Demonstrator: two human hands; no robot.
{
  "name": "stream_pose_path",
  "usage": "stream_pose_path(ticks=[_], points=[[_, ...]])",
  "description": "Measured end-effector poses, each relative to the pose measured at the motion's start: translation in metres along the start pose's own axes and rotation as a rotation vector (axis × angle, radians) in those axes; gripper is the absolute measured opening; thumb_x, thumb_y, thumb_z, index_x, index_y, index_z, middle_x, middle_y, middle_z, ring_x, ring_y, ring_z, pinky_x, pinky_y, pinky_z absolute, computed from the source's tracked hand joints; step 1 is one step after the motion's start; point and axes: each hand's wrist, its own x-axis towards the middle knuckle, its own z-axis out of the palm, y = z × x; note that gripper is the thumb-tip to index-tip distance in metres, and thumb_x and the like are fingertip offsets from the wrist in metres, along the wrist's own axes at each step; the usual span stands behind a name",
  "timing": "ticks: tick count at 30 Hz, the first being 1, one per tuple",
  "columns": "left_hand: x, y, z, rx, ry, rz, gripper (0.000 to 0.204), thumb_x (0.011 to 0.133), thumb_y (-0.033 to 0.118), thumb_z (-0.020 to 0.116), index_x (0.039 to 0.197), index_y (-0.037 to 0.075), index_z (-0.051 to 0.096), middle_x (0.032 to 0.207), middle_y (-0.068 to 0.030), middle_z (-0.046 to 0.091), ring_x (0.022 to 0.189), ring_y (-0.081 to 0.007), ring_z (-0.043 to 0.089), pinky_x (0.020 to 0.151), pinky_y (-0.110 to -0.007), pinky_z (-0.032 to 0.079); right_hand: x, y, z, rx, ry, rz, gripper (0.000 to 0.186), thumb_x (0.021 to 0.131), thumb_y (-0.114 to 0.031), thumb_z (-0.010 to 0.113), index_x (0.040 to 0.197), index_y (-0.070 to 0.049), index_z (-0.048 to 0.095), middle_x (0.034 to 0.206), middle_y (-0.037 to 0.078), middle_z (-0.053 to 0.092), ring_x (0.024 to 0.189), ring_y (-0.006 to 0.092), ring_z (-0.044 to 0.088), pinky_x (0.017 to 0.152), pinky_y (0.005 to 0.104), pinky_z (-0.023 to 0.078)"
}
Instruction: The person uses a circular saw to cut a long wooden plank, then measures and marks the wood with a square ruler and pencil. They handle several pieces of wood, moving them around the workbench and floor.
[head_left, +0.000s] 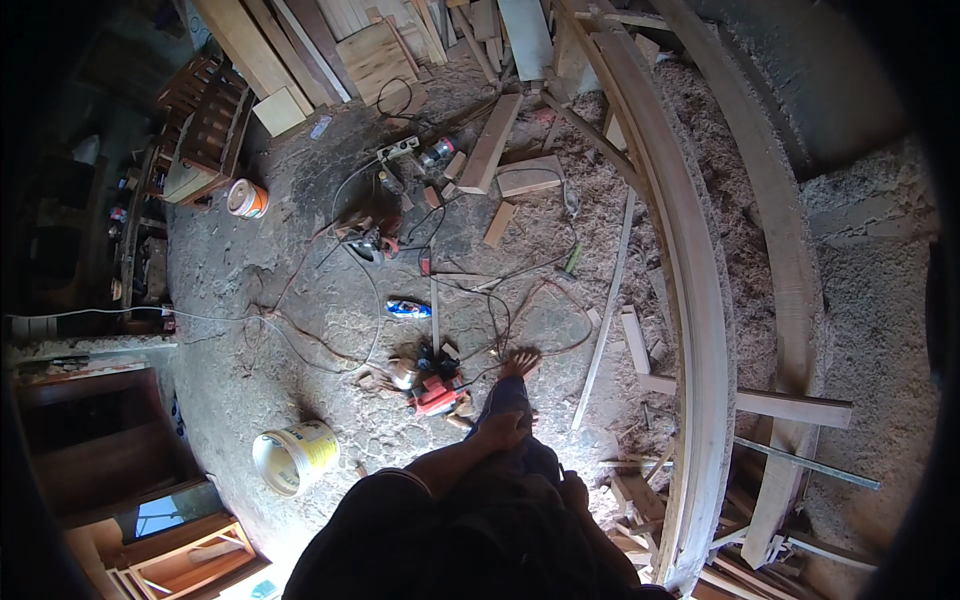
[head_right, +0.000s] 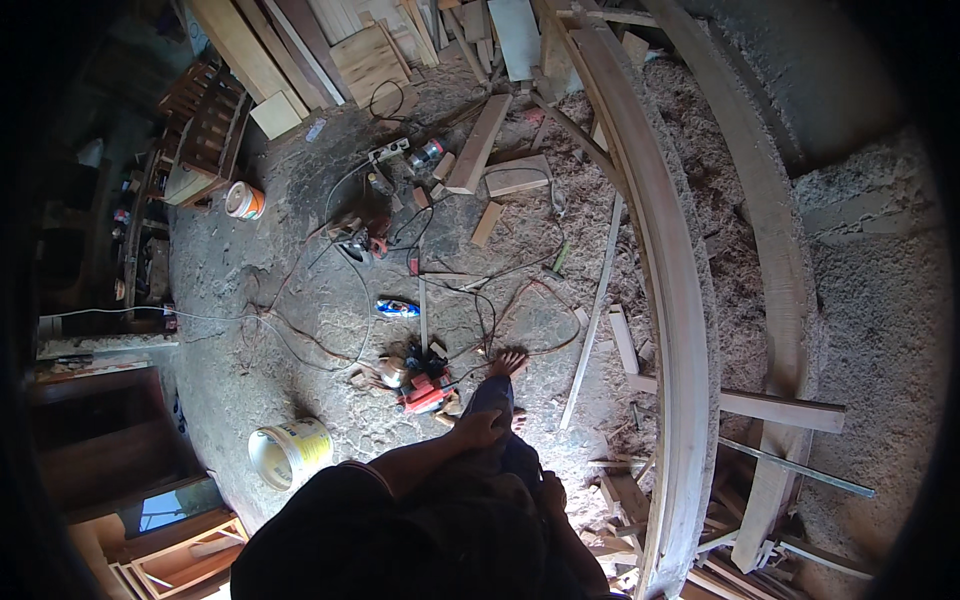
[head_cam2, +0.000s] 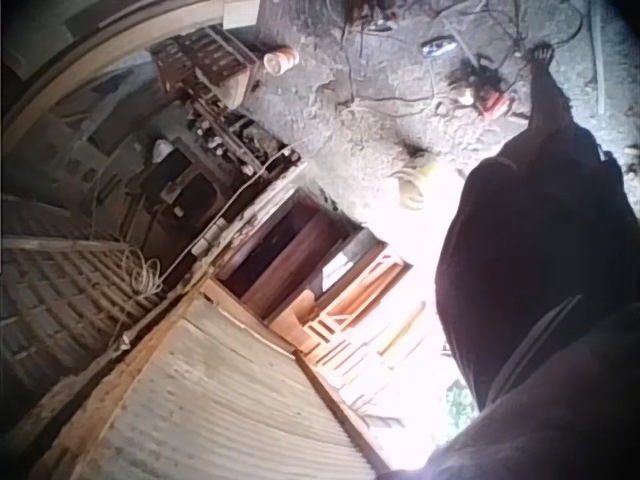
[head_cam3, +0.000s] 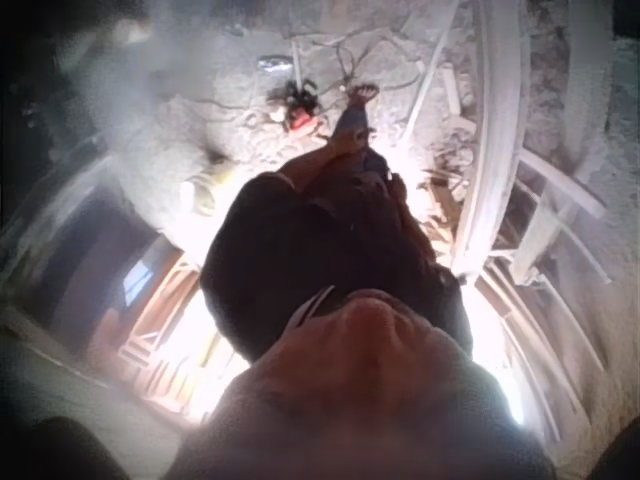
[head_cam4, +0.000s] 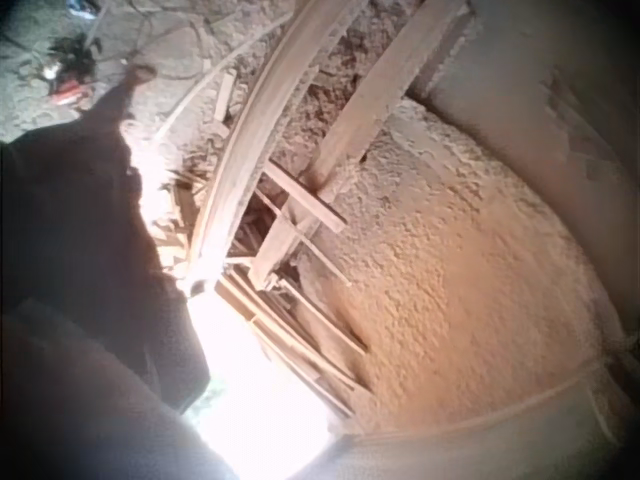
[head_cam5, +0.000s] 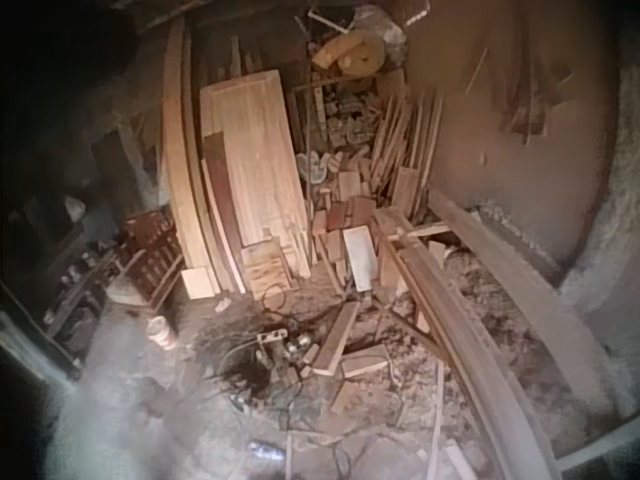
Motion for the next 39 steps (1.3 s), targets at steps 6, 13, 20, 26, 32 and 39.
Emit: stream_pose_path(ticks=[6, 13, 20, 26, 32, 39], points=[[0.001, -0.024, -0.018, -0.047, -0.053, -0.055, 0.068, 0.09, 0.048, 0.062, 0.14, 0.002, 0.055, 0.134, -0.025, 0.062, 0.125, -0.0397, 0.06, 0.108, -0.047, 0.046, -0.021, 0.003, -0.026, 0.084, 0.065, 0.092, 0.037, 0.095, -0.029, 0.049, 0.127, -0.012, 0.059, 0.108, 0.027, 0.071, 0.106, 0.0482, 0.066, 0.087, 0.0586, 0.051], [-0.023, -0.02, -0.017, 0.004, -0.091, -0.267, 0.069, 0.093, 0.052, 0.055, 0.14, 0.001, 0.055, 0.136, -0.0287, 0.059, 0.13, -0.0408, 0.056, 0.111, -0.048, 0.043, -0.024, 0.037, 0.02, 0.222, 0.101, -0.112, 0.032, 0.096, -0.025, 0.053, 0.125, -0.011, 0.06, 0.103, 0.024, 0.072, 0.102, 0.0449, 0.068, 0.083, 0.0556, 0.052], [-0.033, -0.024, 0.007, 0.038, -0.033, -0.159, 0.059, 0.094, 0.047, 0.055, 0.132, 0.002, 0.062, 0.127, -0.0259, 0.065, 0.123, -0.0417, 0.06, 0.106, -0.047, 0.046, -0.053, 0.073, 0.033, 0.288, 0.132, 0.023, 0.033, 0.092, -0.02, 0.057, 0.122, -0.008, 0.062, 0.109, 0.025, 0.071, 0.106, 0.0424, 0.068, 0.088, 0.0543, 0.053], [-0.006, -0.025, -0.006, 0.105, -0.072, 0.116, 0.046, 0.097, 0.038, 0.053, 0.115, -0.002, 0.068, 0.108, -0.0282, 0.07, 0.106, -0.0452, 0.066, 0.09, -0.046, 0.052, -0.079, 0.078, 0.042, 0.476, 0.275, 0.183, 0.027, 0.089, -0.02, 0.057, 0.113, -0.008, 0.062, 0.098, 0.023, 0.072, 0.096, 0.0429, 0.069, 0.082, 0.0551, 0.054], [0.054, 0.019, -0.034, 0.5, -0.417, 0.217, 0.05, 0.095, 0.044, 0.054, 0.107, -0.003, 0.067, 0.102, -0.0318, 0.066, 0.101, -0.0495, 0.063, 0.084, -0.052, 0.05, -0.079, 0.091, 0.093, 0.739, 0.556, 0.229, 0.033, 0.087, -0.019, 0.059, 0.118, -0.011, 0.067, 0.099, 0.021, 0.073, 0.092, 0.0419, 0.07, 0.076, 0.0546, 0.054], [0.072, 0.129, -0.015, 0.71, -0.448, 0.361, 0.056, 0.092, 0.046, 0.057, 0.125, 0.001, 0.066, 0.116, -0.0273, 0.068, 0.114, -0.044, 0.064, 0.097, -0.045, 0.051, -0.082, 0.086, 0.167, 1.006, 0.592, 0.344, 0.034, 0.089, -0.022, 0.06, 0.119, -0.007, 0.067, 0.118, 0.022, 0.069, 0.108, 0.041, 0.067, 0.09, 0.0507, 0.053]])
